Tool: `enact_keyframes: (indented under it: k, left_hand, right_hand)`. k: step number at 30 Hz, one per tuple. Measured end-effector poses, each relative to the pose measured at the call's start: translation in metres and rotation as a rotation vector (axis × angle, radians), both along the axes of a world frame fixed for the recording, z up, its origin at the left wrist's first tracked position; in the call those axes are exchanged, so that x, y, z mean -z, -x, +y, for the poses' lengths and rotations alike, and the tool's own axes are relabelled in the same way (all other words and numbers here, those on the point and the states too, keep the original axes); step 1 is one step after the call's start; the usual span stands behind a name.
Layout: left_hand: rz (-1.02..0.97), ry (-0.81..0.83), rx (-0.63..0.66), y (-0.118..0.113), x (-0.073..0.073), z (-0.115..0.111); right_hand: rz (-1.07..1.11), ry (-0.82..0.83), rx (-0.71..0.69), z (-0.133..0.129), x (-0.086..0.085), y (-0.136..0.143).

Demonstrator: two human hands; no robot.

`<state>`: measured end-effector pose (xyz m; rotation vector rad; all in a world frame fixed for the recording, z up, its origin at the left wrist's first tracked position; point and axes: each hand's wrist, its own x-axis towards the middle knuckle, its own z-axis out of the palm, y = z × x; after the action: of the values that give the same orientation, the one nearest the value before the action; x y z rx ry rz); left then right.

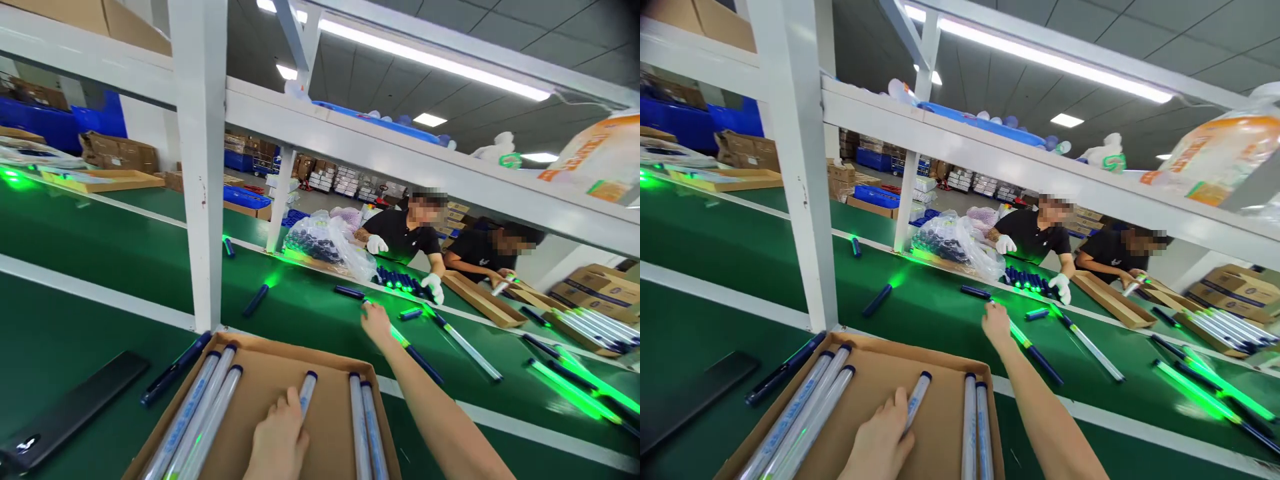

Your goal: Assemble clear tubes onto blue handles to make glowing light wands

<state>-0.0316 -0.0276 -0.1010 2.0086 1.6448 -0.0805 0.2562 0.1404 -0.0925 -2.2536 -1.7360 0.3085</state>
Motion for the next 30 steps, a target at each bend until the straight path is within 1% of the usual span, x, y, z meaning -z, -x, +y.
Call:
enact_keyframes:
  k: [1, 4, 6, 7, 8, 9, 10, 11, 13, 15, 16, 18, 19, 21, 23, 25, 26, 27, 28, 30]
  left_hand:
    - [-0.02, 0.005, -0.004, 0.001, 0.0, -0.001]
    - [-0.055, 0.011, -0.023, 0.001, -0.003, -0.003]
    - [-0.059, 0.043, -0.018, 0.0, -0.006, -0.004]
    - [-0.062, 0.069, -0.013, -0.001, -0.008, -0.004]
    - [-0.067, 0.093, -0.01, -0.003, -0.009, -0.005]
    - [-0.078, 0.106, -0.007, -0.004, -0.011, -0.005]
    - [-0.089, 0.107, -0.007, -0.005, -0.012, -0.006]
    - [-0.097, 0.095, -0.012, -0.006, -0.012, -0.007]
    - [-0.103, 0.051, -0.036, -0.004, -0.01, -0.008]
    - [-0.125, 0.008, -0.053, 0.001, -0.005, -0.008]
    - [-0.154, -0.01, -0.064, 0.005, -0.001, -0.007]
    - [-0.282, -0.044, -0.094, 0.013, 0.005, -0.004]
    - [-0.398, -0.063, -0.119, 0.016, 0.007, -0.002]
    - [-0.751, -0.073, -0.232, 0.018, 0.005, 0.003]
    - [-1.188, 0.006, -0.437, 0.01, -0.005, 0.008]
    - [-1.577, 0.138, -0.68, -0.005, -0.024, 0.011]
    - [-1.725, 0.192, -0.785, -0.015, -0.034, 0.012]
    - [-1.843, 0.228, -0.865, -0.024, -0.044, 0.013]
    - [-1.936, 0.249, -0.918, -0.034, -0.053, 0.013]
    - [-2.044, 0.295, -0.957, -0.05, -0.066, 0.01]
  right_hand:
    - [0.03, 0.0, -0.071, 0.015, 0.002, 0.031]
    - [0.17, 0.048, -0.284, 0.054, 0.009, 0.136]
    - [0.266, 0.094, -0.337, 0.07, 0.014, 0.197]
    - [0.312, 0.115, -0.334, 0.076, 0.015, 0.219]
    - [0.357, 0.136, -0.316, 0.079, 0.015, 0.236]
    - [0.404, 0.156, -0.289, 0.081, 0.015, 0.246]
    - [0.453, 0.177, -0.257, 0.082, 0.014, 0.25]
    - [0.505, 0.198, -0.223, 0.081, 0.012, 0.248]
    - [0.624, 0.235, -0.16, 0.073, 0.006, 0.231]
    - [0.767, 0.255, -0.119, 0.055, -0.005, 0.199]
    - [0.848, 0.253, -0.113, 0.041, -0.012, 0.18]
    - [1.02, 0.227, -0.126, 0.003, -0.028, 0.139]
    - [1.107, 0.209, -0.141, -0.02, -0.036, 0.119]
    - [1.267, 0.177, -0.172, -0.075, -0.052, 0.087]
    - [1.397, 0.155, -0.191, -0.133, -0.063, 0.068]
    - [1.488, 0.141, -0.191, -0.186, -0.068, 0.063]
    - [1.519, 0.141, -0.187, -0.21, -0.069, 0.065]
    - [1.542, 0.142, -0.18, -0.232, -0.068, 0.069]
    - [1.558, 0.143, -0.172, -0.252, -0.067, 0.074]
    - [1.581, 0.144, -0.155, -0.288, -0.062, 0.084]
